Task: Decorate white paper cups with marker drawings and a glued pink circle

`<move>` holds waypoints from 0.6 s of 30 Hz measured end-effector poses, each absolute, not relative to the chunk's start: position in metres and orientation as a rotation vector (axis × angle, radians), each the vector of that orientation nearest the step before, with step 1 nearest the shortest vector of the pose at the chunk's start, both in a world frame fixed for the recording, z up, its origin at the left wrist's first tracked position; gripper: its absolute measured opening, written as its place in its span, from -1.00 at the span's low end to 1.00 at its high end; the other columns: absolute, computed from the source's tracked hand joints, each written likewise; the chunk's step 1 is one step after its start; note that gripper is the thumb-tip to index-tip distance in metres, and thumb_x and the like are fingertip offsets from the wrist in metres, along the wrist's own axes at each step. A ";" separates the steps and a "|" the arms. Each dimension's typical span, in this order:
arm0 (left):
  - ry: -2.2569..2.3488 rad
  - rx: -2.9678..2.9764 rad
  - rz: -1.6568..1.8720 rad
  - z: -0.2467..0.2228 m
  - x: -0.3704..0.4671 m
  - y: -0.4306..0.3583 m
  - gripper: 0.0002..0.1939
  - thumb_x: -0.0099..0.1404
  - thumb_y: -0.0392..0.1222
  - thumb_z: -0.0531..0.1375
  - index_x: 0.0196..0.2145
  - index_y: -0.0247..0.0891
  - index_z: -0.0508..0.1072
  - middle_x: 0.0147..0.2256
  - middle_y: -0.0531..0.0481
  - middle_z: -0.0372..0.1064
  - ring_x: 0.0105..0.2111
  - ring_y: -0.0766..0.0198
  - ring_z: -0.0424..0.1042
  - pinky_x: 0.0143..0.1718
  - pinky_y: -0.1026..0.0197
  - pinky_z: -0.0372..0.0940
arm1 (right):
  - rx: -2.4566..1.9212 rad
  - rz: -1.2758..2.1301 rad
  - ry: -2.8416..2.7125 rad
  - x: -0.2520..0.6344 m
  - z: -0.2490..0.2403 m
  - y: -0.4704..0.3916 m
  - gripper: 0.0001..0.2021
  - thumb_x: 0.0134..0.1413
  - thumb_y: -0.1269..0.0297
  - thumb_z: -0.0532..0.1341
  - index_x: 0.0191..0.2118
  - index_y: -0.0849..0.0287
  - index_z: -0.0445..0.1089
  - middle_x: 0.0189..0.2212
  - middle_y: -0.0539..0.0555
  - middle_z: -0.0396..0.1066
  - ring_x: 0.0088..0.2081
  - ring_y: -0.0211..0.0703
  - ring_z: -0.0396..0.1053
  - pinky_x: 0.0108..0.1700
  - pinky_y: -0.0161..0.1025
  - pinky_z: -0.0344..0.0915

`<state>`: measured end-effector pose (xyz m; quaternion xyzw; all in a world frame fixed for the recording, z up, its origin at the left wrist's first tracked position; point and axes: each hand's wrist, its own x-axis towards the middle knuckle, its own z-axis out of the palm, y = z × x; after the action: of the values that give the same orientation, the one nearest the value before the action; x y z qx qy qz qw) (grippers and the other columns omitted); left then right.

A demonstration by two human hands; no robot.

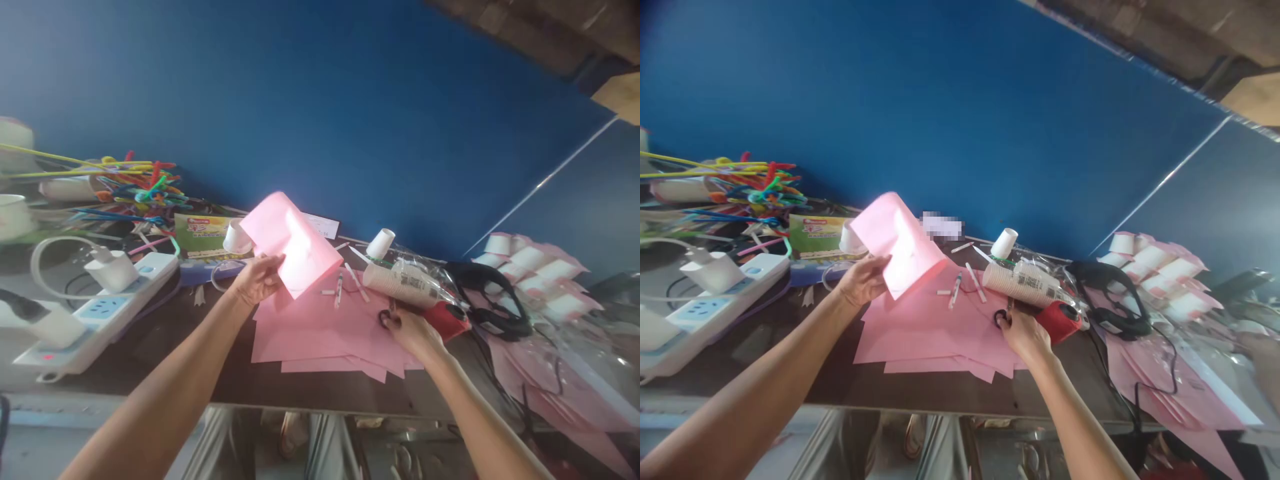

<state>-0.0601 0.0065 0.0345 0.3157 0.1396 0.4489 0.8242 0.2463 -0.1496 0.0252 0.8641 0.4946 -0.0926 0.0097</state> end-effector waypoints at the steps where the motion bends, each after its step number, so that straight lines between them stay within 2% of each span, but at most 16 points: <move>1: 0.310 0.681 0.944 0.032 -0.057 0.007 -0.95 0.05 -0.42 0.25 -0.46 -0.39 0.44 -0.67 0.13 0.32 -0.81 0.59 0.08 -0.71 0.46 0.20 | 2.688 -0.283 1.532 0.247 0.025 -0.147 -0.63 0.13 0.01 -0.01 -0.23 0.13 0.42 -0.20 0.25 0.51 -0.14 0.18 0.45 -0.25 -0.09 0.25; 4: 0.282 0.691 0.990 0.028 -0.050 0.008 -0.88 0.01 -0.45 0.26 -0.42 -0.39 0.47 -0.61 0.06 0.41 -0.71 0.48 0.30 -0.51 0.38 0.37 | 2.668 -0.268 1.513 0.252 0.024 -0.136 -0.65 0.10 0.06 0.02 -0.20 0.17 0.41 -0.15 0.29 0.48 -0.11 0.17 0.43 -0.23 -0.10 0.23; 8: 0.202 0.692 1.041 0.030 -0.053 0.007 -0.74 0.03 -0.36 0.25 -0.25 -0.38 0.50 -0.45 -0.06 0.52 -0.45 0.22 0.51 -0.27 0.19 0.44 | 2.677 -0.289 1.498 0.263 0.021 -0.125 -0.67 0.02 0.06 0.11 -0.24 0.21 0.41 -0.22 0.27 0.48 -0.18 0.11 0.44 -0.29 -0.16 0.21; 11: 0.143 0.662 1.069 0.031 -0.056 0.007 -0.63 0.06 -0.29 0.23 -0.13 -0.39 0.48 -0.34 -0.12 0.55 -0.23 0.05 0.52 -0.08 0.05 0.39 | 2.693 -0.318 1.512 0.270 0.022 -0.123 -0.70 -0.06 0.07 0.20 -0.30 0.22 0.42 -0.30 0.23 0.48 -0.25 0.04 0.43 -0.35 -0.22 0.18; 15: 0.105 0.652 1.042 0.026 -0.051 0.008 -0.51 0.08 -0.33 0.20 0.01 -0.36 0.40 -0.25 -0.12 0.55 -0.11 0.01 0.48 0.04 0.01 0.30 | 2.702 -0.454 1.536 0.276 0.032 -0.131 -0.79 -0.07 0.16 0.25 -0.46 0.22 0.42 -0.50 0.13 0.44 -0.42 -0.13 0.38 -0.47 -0.31 0.11; 18: 0.097 0.681 0.987 0.020 -0.044 0.008 -0.48 0.11 -0.38 0.19 0.07 -0.33 0.36 -0.19 -0.11 0.53 -0.07 0.05 0.46 0.05 0.05 0.28 | 2.722 -0.662 1.520 0.281 0.040 -0.142 -0.83 0.00 0.23 0.19 -0.33 0.21 0.44 -0.59 0.01 0.37 -0.59 -0.31 0.27 -0.57 -0.38 0.05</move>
<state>-0.0441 0.0082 0.0200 0.3202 0.0458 0.4641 0.8246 0.2811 -0.1421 0.0400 0.8539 0.4767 -0.2077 -0.0227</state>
